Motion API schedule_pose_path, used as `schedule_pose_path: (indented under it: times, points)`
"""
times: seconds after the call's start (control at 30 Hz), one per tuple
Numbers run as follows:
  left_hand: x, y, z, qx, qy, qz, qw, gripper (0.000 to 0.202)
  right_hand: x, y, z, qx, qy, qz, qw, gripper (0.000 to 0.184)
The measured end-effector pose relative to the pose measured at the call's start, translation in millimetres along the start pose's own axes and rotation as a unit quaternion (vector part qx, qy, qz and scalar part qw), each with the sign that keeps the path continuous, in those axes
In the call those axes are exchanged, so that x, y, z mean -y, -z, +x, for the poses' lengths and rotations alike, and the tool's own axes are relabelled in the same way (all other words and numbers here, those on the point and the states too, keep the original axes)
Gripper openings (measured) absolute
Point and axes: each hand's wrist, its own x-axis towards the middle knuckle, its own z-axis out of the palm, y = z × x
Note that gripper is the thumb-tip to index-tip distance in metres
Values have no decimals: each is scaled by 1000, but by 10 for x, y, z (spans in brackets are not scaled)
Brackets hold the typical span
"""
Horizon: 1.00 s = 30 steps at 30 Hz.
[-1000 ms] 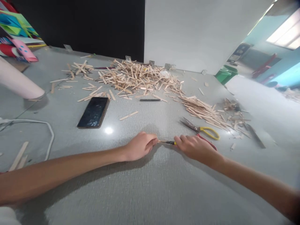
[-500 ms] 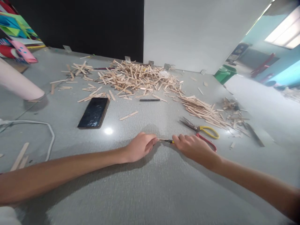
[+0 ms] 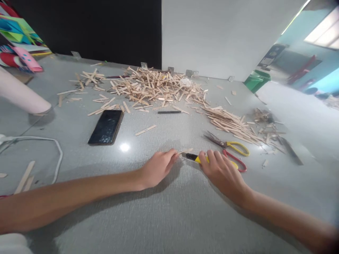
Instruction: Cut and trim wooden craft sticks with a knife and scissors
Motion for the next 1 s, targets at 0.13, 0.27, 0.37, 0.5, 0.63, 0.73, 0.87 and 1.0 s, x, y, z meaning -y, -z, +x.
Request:
schedule_pose_path:
  times: [0.13,0.27,0.37,0.5,0.63,0.73,0.87,1.0]
  points:
    - [14,-14,-37,-5,-11,62,998,37,-50,-25,-46,8,-11,26,1000,16]
    - [91,-36,-49,-3,-38,105,994,36,-81,-105,-57,25,-13,38,999,15]
    - [136,-52,-44,-7,-52,121,991,35,53,-71,-75,53,-16,69,996,15]
    - [165,-62,-39,-13,-62,131,989,35,280,74,-66,68,-71,65,993,19]
    - [192,-74,-51,-12,-75,127,989,32,98,7,59,92,-33,70,993,23]
    - [199,-88,-64,-7,-86,119,989,28,-71,-64,119,137,20,98,986,22]
    - [197,-97,-66,-4,-95,117,988,27,201,83,5,97,-61,60,992,24]
    - [203,-91,-50,-15,-94,119,988,28,424,161,-42,89,-109,76,987,23]
